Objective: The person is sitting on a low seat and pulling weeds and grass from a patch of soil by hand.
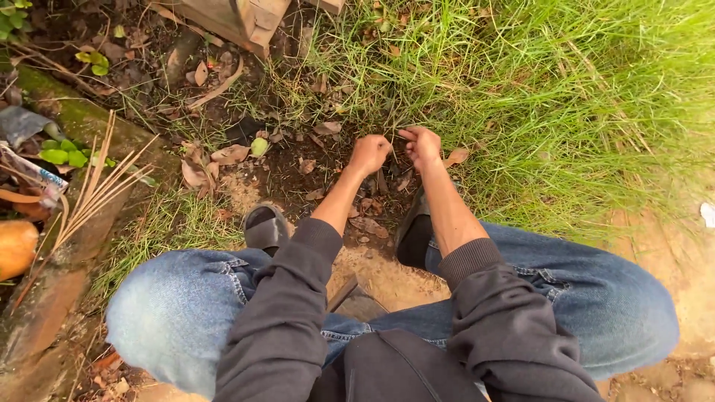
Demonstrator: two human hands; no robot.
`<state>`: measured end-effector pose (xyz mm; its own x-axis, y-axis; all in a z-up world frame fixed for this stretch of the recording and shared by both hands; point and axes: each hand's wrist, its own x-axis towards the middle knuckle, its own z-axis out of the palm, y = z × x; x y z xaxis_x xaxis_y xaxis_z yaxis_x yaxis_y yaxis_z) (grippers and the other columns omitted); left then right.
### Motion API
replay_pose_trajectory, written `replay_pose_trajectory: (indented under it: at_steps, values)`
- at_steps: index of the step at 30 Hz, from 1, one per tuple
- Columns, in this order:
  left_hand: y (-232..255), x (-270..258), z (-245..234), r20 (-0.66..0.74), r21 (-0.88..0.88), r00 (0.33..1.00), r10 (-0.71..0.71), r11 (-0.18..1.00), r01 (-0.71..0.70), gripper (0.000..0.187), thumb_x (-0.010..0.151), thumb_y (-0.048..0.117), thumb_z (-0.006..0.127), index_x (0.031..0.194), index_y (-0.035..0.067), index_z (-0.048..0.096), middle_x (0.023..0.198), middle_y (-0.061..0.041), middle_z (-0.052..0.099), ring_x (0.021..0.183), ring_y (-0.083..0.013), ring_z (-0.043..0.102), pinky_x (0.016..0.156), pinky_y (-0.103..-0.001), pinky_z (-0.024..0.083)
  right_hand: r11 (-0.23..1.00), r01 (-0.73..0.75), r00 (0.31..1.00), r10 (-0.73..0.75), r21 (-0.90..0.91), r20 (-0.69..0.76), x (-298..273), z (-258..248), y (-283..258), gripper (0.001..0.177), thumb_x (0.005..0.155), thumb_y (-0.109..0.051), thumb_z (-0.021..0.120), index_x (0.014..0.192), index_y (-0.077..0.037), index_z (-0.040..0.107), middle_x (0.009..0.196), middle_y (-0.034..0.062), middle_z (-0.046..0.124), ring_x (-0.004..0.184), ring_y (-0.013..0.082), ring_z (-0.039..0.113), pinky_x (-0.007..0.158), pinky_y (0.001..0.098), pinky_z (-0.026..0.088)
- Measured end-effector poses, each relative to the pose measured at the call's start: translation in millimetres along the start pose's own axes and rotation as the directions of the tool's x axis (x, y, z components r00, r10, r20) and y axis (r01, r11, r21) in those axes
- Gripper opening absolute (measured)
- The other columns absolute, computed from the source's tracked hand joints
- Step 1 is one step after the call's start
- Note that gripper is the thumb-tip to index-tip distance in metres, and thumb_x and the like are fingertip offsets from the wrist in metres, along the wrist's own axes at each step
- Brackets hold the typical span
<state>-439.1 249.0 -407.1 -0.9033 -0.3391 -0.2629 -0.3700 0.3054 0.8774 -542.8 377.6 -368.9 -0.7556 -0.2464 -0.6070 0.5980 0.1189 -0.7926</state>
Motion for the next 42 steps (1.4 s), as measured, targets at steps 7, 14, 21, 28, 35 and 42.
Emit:
replay_pose_trajectory:
  at_steps: [7,14,21,28,35,42]
  values:
    - [-2.1,-42.5,-11.7,-0.072,0.066,0.997,0.028,0.998,-0.024,0.020,0.099,0.015,0.061,0.103,0.009,0.080,0.087,-0.015,0.077,0.093,-0.0355,0.075,0.089,-0.049,0.059,0.988,-0.106,0.982,0.122,-0.115,0.142,10.2,21.8,16.3,0.041,0.103,-0.021,0.047,0.138,0.001,0.046,0.117,0.0229,0.074,0.045,0.0066,0.047,0.044,0.0217,0.044]
    - [-5.8,-62.9,-38.2,-0.185,-0.045,0.983,0.022,0.998,-0.031,0.023,0.101,0.009,0.057,0.105,0.005,0.080,0.083,-0.018,0.076,0.092,-0.0404,0.074,0.093,-0.054,0.056,0.996,-0.067,0.977,0.054,0.059,0.207,1.1,71.1,23.5,0.025,0.099,-0.020,0.063,0.116,-0.003,0.058,0.102,0.0224,0.077,0.046,0.0090,0.050,0.045,0.0235,0.044]
    - [-0.9,-81.3,-45.3,-0.152,-0.103,0.987,-0.048,0.994,0.033,0.022,0.100,0.015,0.057,0.107,0.011,0.077,0.080,-0.013,0.075,0.093,-0.0343,0.074,0.092,-0.051,0.056,0.976,0.197,0.973,-0.183,-0.096,0.138,16.6,83.8,58.5,0.008,0.098,-0.009,0.061,0.095,-0.006,0.067,0.063,0.0065,0.063,0.039,0.0121,0.047,0.034,0.0252,0.043]
    - [-59.6,-109.7,-29.8,-0.016,-0.010,0.980,-0.199,0.980,0.199,0.027,0.098,0.016,0.058,0.109,0.005,0.079,0.090,-0.018,0.077,0.098,-0.0402,0.073,0.094,-0.054,0.056,0.831,0.407,0.883,-0.250,-0.381,0.397,-39.4,94.9,86.6,0.010,0.095,-0.008,0.064,0.098,-0.008,0.074,0.064,0.0086,0.069,0.047,0.0120,0.056,0.044,0.0274,0.051]
    - [-36.8,-117.0,-58.0,-0.317,-0.147,0.919,-0.235,0.969,0.198,0.035,0.101,0.023,0.052,0.120,0.005,0.075,0.108,-0.020,0.072,0.110,-0.0412,0.068,0.098,-0.054,0.053,0.888,0.320,0.900,-0.177,-0.329,0.397,-39.5,96.0,103.0,0.012,0.090,-0.006,0.062,0.092,-0.007,0.074,0.065,0.0092,0.070,0.043,0.0127,0.062,0.038,0.0235,0.053]
    - [-29.4,-115.5,-66.4,-0.442,-0.259,0.851,-0.283,0.949,0.181,0.028,0.097,0.034,0.064,0.112,0.017,0.080,0.108,-0.013,0.077,0.112,-0.0379,0.068,0.101,-0.050,0.051,0.887,0.311,0.893,-0.149,-0.343,0.425,-75.1,105.7,93.1,0.013,0.088,-0.004,0.062,0.091,-0.006,0.075,0.057,0.0059,0.062,0.041,0.0128,0.060,0.037,0.0252,0.052]
